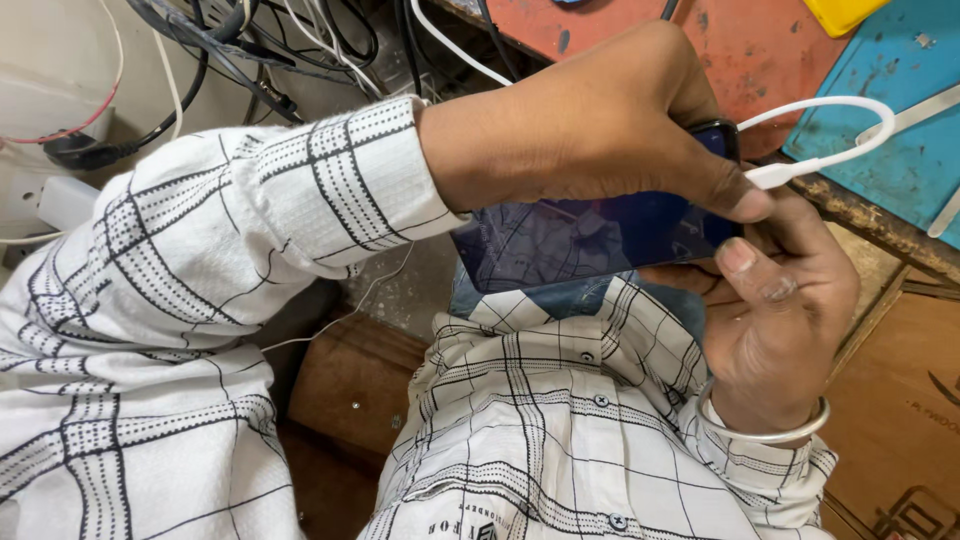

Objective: The person solders a small green circuit board on a workbench using a soldering iron, then plugs a charging cable into a smartphone to test it. They pry open the phone's frame, remove the main board, and continue soldering and repositioning components on the board while working at the bench.

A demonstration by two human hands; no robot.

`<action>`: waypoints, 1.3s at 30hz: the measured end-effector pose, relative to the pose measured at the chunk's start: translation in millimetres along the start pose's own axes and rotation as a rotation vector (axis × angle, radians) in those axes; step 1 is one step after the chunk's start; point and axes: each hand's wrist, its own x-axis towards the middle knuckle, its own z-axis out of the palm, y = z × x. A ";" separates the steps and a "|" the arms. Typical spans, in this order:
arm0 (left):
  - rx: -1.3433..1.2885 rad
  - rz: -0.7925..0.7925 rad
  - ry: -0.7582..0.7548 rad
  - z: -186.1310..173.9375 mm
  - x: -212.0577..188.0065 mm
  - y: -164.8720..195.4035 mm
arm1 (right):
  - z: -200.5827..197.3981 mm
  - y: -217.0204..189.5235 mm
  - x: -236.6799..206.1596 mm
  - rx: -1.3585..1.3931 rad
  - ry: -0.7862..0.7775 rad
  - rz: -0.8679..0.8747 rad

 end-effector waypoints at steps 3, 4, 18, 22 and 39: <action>0.094 -0.036 0.016 1.9 2.2 3.6 | -8.0 0.8 -2.9 0.029 0.007 0.003; 0.133 -0.055 0.026 3.2 3.2 3.2 | -8.9 1.0 -3.3 0.032 0.007 0.003; 0.130 0.570 -0.032 16.5 38.1 -67.5 | -6.0 0.3 -7.5 0.004 0.034 -0.053; 0.127 0.544 -0.051 16.0 39.3 -61.0 | -9.4 2.1 -8.7 0.011 0.023 -0.064; 0.138 0.395 -0.094 13.6 29.4 -44.6 | 8.5 -6.2 0.3 0.051 0.108 -0.057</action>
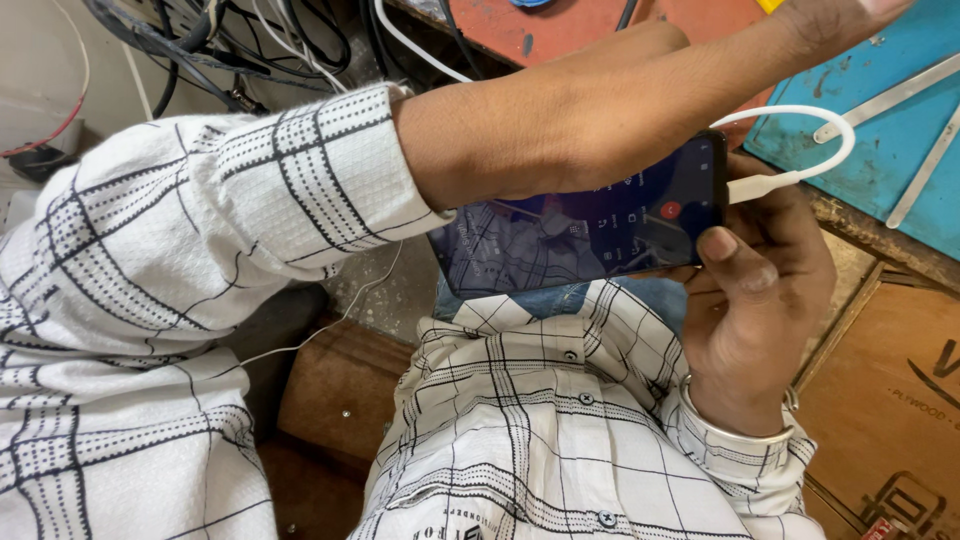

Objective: The person solders a small green circuit board on a workbench using a soldering iron, then plugs a charging cable into a smartphone to test it. They pry open the phone's frame, remove the main board, and continue soldering and repositioning components on the board while working at the bench.

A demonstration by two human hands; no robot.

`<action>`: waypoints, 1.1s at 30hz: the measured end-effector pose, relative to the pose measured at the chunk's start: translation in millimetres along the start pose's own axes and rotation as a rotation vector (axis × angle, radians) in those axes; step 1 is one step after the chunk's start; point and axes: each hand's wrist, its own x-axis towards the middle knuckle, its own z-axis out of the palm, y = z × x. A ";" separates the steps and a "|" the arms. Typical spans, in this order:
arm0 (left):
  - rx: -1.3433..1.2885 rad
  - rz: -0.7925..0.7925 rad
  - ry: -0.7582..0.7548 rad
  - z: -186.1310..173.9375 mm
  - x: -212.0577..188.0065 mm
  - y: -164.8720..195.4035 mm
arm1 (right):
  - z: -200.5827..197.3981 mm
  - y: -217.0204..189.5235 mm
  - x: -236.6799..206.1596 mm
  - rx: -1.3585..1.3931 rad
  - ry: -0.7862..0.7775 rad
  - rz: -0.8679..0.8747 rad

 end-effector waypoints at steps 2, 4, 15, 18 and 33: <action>0.070 -0.004 0.010 2.1 1.7 4.4 | -0.8 3.5 3.2 -0.031 0.028 -0.031; 0.122 -0.001 0.014 2.1 2.2 7.6 | -0.5 8.4 6.3 -0.098 0.015 -0.072; 0.119 0.039 0.050 -0.2 1.8 0.9 | 6.5 8.0 9.9 -0.057 0.055 -0.083; 0.134 0.144 0.090 -0.9 3.3 -1.0 | 6.4 10.8 10.5 -0.137 0.041 -0.107; 0.096 -0.037 0.030 -3.4 3.5 10.1 | 14.2 6.9 12.0 -0.111 0.102 -0.099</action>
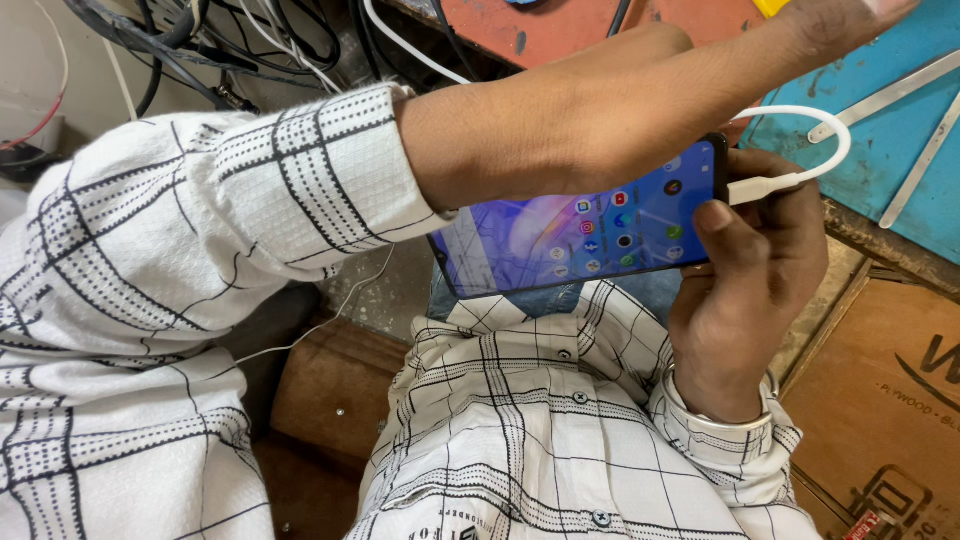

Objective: The person solders a small green circuit board on a workbench using a soldering iron, then plugs a charging cable into a smartphone to test it. They pry open the phone's frame, remove the main board, and continue soldering and repositioning components on the board while working at the bench.

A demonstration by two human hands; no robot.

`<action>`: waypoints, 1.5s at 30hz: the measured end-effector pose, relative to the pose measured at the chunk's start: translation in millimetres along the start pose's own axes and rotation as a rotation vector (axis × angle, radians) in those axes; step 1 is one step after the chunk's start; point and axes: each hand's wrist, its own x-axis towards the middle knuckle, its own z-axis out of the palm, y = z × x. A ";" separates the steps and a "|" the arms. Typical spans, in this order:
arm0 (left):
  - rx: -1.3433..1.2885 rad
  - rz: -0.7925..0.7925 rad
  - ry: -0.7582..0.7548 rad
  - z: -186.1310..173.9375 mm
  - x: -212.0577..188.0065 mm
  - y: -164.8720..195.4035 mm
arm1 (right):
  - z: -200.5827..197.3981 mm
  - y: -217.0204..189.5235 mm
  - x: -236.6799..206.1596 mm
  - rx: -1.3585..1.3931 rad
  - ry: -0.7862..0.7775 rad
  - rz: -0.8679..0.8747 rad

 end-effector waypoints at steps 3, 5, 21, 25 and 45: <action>-0.031 0.011 -0.032 -1.3 -3.8 -1.6 | 0.1 2.5 -3.0 -0.025 -0.015 -0.021; -0.035 0.023 -0.034 1.5 -4.8 -3.9 | -0.5 4.4 -5.6 -0.052 -0.022 -0.041; 0.011 0.052 0.009 15.2 -11.8 -5.9 | -0.2 7.4 -18.0 -0.012 -0.022 -0.033; -0.082 -0.039 -0.053 14.3 -14.0 3.4 | -9.3 14.6 -20.9 0.006 -0.054 -0.050; -0.528 -0.505 -0.140 -40.5 -7.5 93.7 | -4.3 15.6 -25.6 0.062 0.032 0.084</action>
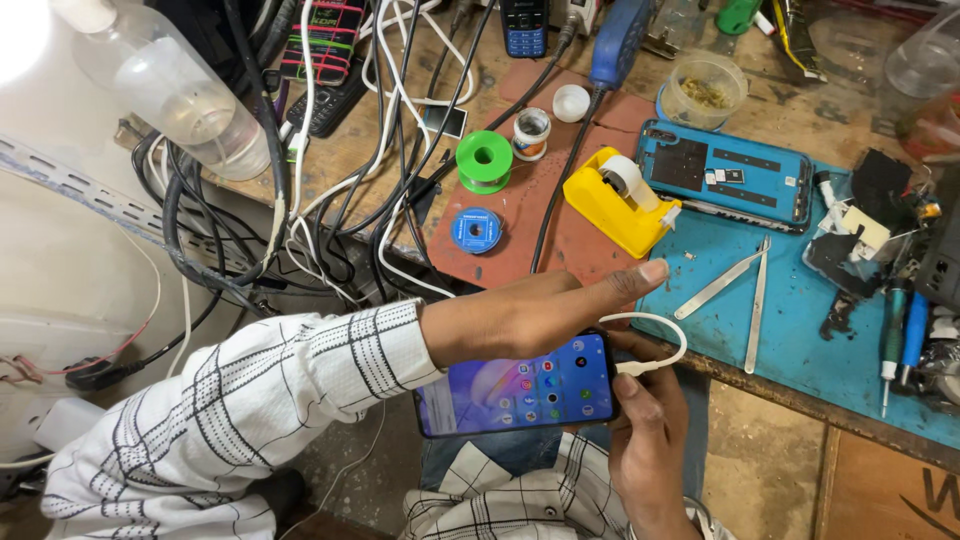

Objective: The person solders a small green circuit board on a workbench using a soldering iron, then plugs a charging cable into a smartphone to test it. They pry open the phone's frame, remove the main board, and continue soldering and repositioning components on the board while working at the bench.

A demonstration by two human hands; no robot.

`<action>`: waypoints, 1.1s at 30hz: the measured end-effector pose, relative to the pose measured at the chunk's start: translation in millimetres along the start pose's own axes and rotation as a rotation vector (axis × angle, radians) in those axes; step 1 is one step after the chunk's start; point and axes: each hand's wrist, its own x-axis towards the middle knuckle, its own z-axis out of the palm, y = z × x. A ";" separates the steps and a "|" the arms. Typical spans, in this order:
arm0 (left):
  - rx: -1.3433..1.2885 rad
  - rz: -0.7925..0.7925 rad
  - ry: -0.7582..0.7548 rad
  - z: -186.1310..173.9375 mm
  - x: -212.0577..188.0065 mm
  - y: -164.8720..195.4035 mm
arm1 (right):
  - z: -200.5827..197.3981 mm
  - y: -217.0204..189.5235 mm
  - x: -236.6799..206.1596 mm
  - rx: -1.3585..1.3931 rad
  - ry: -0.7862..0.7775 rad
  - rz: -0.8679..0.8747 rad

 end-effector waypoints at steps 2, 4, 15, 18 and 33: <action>0.029 0.000 -0.013 -3.2 -0.1 2.6 | -8.1 3.6 -1.9 0.041 -0.029 0.067; 0.213 -0.143 0.024 -12.1 -0.1 5.7 | -21.5 15.6 -6.4 -0.013 -0.025 0.124; 0.721 -0.201 -0.277 -43.8 -22.1 11.1 | -69.2 10.4 -43.3 -0.747 -0.378 -0.659; 0.721 -0.236 -0.356 -40.5 -22.5 11.4 | -18.6 -17.7 -38.3 -0.981 -0.259 -0.789; 0.720 0.024 -0.510 -57.9 -24.9 -14.3 | 59.8 -21.8 -18.5 -0.980 -0.274 -0.632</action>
